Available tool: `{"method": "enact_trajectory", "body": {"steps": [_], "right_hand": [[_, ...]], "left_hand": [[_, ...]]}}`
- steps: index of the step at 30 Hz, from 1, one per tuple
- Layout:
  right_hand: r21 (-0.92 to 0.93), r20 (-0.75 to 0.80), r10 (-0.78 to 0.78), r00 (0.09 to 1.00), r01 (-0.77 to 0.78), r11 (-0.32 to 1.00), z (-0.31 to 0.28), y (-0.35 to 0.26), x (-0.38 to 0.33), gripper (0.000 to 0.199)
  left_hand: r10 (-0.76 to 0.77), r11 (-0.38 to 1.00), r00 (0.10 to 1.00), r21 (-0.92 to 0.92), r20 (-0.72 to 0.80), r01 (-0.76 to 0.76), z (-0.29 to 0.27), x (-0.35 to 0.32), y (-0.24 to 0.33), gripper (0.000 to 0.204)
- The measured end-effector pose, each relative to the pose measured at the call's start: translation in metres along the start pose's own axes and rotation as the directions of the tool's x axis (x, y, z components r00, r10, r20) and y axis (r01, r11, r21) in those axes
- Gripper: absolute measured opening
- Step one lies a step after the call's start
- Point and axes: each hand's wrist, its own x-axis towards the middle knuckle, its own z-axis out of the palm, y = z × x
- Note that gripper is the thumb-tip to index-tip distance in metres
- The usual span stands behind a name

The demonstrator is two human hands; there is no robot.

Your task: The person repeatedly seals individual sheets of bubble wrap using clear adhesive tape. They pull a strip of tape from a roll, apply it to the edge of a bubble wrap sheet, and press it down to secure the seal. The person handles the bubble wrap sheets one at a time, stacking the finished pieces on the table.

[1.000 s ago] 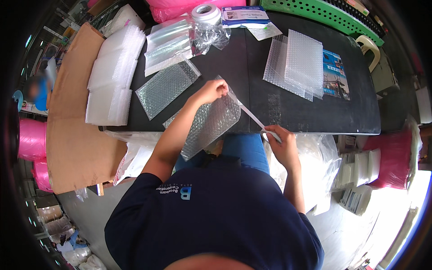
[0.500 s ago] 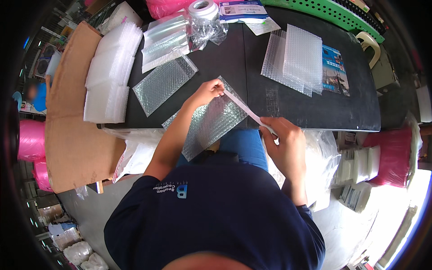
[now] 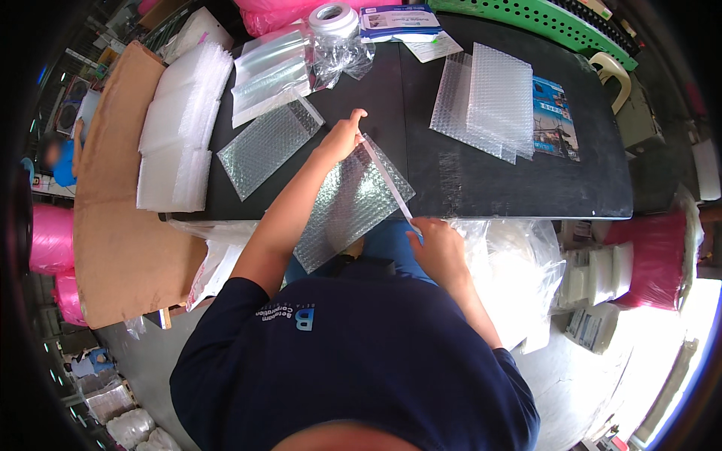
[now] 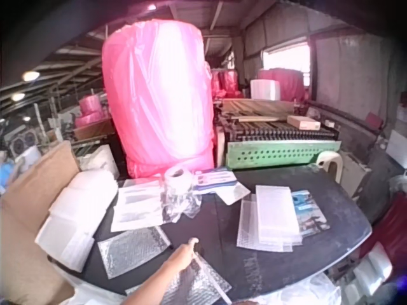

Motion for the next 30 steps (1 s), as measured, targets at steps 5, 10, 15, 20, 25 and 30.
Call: {"method": "enact_trajectory", "body": {"steps": [5, 10, 15, 20, 25, 30], "right_hand": [[-0.038, 0.008, 0.008, 1.0, -0.007, 0.999, 0.003, 0.005, 0.004, 0.024], [-0.067, 0.022, 0.033, 0.999, -0.031, 0.997, 0.0, 0.005, 0.007, 0.025], [-0.085, 0.047, 0.07, 0.996, -0.066, 0.994, -0.004, 0.006, 0.014, 0.027], [-0.082, 0.036, 0.086, 0.996, -0.083, 0.993, -0.005, 0.013, 0.018, 0.028], [-0.129, 0.048, 0.108, 0.993, -0.101, 0.986, -0.003, 0.019, 0.023, 0.027], [-0.214, 0.082, 0.17, 0.982, -0.149, 0.965, 0.0, 0.018, 0.027, 0.023]], "left_hand": [[-0.094, 0.995, 0.993, 0.053, 0.073, 0.09, 0.002, 0.011, -0.002, 0.044], [-0.15, 0.989, 0.984, 0.032, 0.098, 0.148, 0.003, 0.016, -0.005, 0.042], [-0.2, 0.98, 0.974, 0.023, 0.107, 0.198, 0.004, 0.02, -0.001, 0.038], [-0.194, 0.979, 0.977, 0.076, 0.082, 0.188, 0.001, 0.019, 0.006, 0.038], [-0.166, 0.975, 0.984, 0.163, 0.065, 0.154, 0.0, 0.019, 0.013, 0.039], [-0.187, 0.969, 0.981, 0.172, 0.056, 0.175, 0.002, 0.02, 0.014, 0.038]]}}
